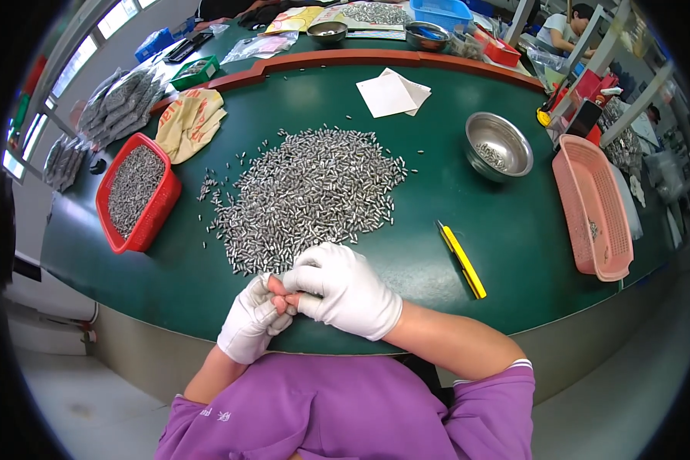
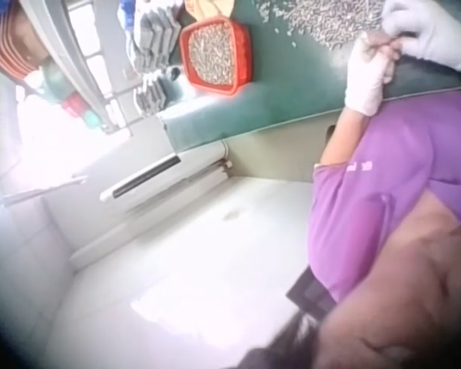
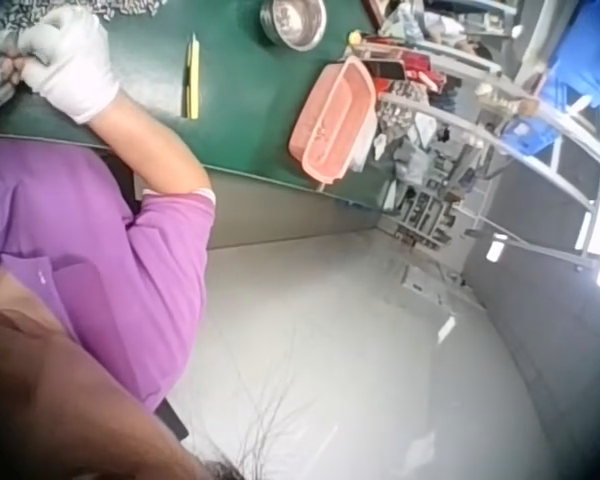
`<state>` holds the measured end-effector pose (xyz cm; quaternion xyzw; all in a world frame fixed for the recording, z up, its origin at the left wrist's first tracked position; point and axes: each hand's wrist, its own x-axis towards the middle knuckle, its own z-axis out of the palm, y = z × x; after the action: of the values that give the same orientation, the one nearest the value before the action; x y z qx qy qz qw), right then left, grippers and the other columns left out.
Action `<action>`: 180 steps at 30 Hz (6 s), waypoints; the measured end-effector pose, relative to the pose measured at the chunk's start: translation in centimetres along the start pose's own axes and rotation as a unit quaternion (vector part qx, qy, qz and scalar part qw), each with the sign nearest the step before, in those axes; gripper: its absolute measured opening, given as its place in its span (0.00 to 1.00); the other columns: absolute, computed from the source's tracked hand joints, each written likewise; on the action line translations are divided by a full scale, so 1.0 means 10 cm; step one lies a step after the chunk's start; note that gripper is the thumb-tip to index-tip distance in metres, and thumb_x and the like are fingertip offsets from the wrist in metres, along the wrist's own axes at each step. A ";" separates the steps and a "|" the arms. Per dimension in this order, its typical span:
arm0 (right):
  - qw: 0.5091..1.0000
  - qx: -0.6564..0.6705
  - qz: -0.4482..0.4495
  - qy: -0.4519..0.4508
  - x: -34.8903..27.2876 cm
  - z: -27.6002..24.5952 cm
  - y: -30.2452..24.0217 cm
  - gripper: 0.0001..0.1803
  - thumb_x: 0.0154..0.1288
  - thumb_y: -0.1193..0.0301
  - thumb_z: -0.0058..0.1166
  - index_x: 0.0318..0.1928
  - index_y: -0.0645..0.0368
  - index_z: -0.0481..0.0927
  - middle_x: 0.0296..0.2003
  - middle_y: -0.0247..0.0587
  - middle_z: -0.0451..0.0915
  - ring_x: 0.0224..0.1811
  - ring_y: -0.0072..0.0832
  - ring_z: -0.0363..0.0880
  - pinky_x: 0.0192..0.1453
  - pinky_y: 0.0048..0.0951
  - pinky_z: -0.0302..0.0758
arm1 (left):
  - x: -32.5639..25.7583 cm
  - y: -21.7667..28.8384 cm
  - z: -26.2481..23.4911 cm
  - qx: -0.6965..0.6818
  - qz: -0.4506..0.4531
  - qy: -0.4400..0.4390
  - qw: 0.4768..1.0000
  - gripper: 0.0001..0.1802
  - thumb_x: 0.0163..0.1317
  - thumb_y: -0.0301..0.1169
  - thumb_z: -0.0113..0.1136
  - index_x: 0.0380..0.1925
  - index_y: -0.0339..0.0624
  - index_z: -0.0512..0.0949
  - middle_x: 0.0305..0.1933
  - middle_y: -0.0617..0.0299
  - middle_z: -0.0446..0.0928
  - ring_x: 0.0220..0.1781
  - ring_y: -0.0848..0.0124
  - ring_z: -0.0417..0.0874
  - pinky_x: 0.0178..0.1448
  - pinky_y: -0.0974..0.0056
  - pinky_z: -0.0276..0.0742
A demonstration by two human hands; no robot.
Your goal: Inspecting and sorting a large quantity of small metal hardware components at a workbench using a utility knife for manipulation.
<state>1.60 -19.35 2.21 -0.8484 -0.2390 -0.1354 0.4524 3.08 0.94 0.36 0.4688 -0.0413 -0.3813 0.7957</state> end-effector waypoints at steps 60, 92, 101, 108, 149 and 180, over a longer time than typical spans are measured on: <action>0.943 -0.271 0.157 -0.110 -0.44 -0.05 -0.44 0.24 0.56 0.71 0.57 0.55 0.49 0.74 0.32 0.41 0.74 0.36 0.40 0.77 0.39 0.40 0.77 | -0.31 -0.05 -0.04 0.691 0.218 0.175 0.667 0.06 0.53 0.29 0.66 0.30 0.47 0.78 0.29 0.60 0.78 0.31 0.57 0.80 0.36 0.57 0.75; 0.979 -0.094 0.130 -0.124 -0.16 0.30 -0.19 0.09 0.55 0.71 0.58 0.38 0.54 0.84 0.33 0.37 0.78 0.33 0.37 0.81 0.37 0.35 0.78 | -0.29 -0.11 -0.04 0.673 0.173 0.214 0.687 0.09 0.50 0.26 0.67 0.26 0.46 0.74 0.27 0.62 0.77 0.30 0.59 0.80 0.34 0.59 0.76; 0.975 -0.058 0.166 -0.139 -0.11 0.27 -0.19 0.09 0.55 0.71 0.58 0.38 0.56 0.85 0.33 0.39 0.80 0.33 0.39 0.81 0.39 0.36 0.79 | -0.28 -0.10 -0.03 0.674 0.168 0.215 0.686 0.10 0.51 0.26 0.67 0.26 0.46 0.73 0.27 0.62 0.77 0.30 0.59 0.80 0.34 0.58 0.75; 0.973 -0.042 0.166 -0.153 -0.06 0.24 -0.17 0.09 0.53 0.72 0.59 0.37 0.57 0.85 0.33 0.40 0.80 0.32 0.39 0.81 0.39 0.36 0.78 | -0.27 -0.09 0.00 0.682 0.178 0.211 0.678 0.11 0.51 0.27 0.68 0.25 0.46 0.72 0.27 0.62 0.76 0.30 0.58 0.79 0.34 0.58 0.75; 0.979 0.038 0.187 -0.071 -0.09 0.25 -0.08 0.09 0.56 0.67 0.59 0.38 0.53 0.84 0.33 0.41 0.80 0.36 0.41 0.81 0.42 0.37 0.78 | -0.26 0.18 -0.41 -0.107 0.050 0.043 0.992 0.08 0.68 0.36 0.60 0.41 0.48 0.72 0.32 0.66 0.67 0.21 0.81 0.57 0.25 0.74 0.53; 0.965 -0.249 0.061 -0.049 0.01 0.20 0.04 0.04 0.55 0.72 0.58 0.33 0.52 0.78 0.31 0.37 0.75 0.33 0.36 0.79 0.33 0.36 0.77 | -0.22 0.05 -0.17 0.014 0.088 0.057 0.994 0.14 0.68 0.39 0.59 0.47 0.46 0.72 0.30 0.67 0.67 0.20 0.81 0.57 0.24 0.75 0.52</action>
<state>1.98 -17.85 0.86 -0.9529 -0.1674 -0.1215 0.2218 2.52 3.73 0.43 0.4953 -0.0422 -0.2818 0.8207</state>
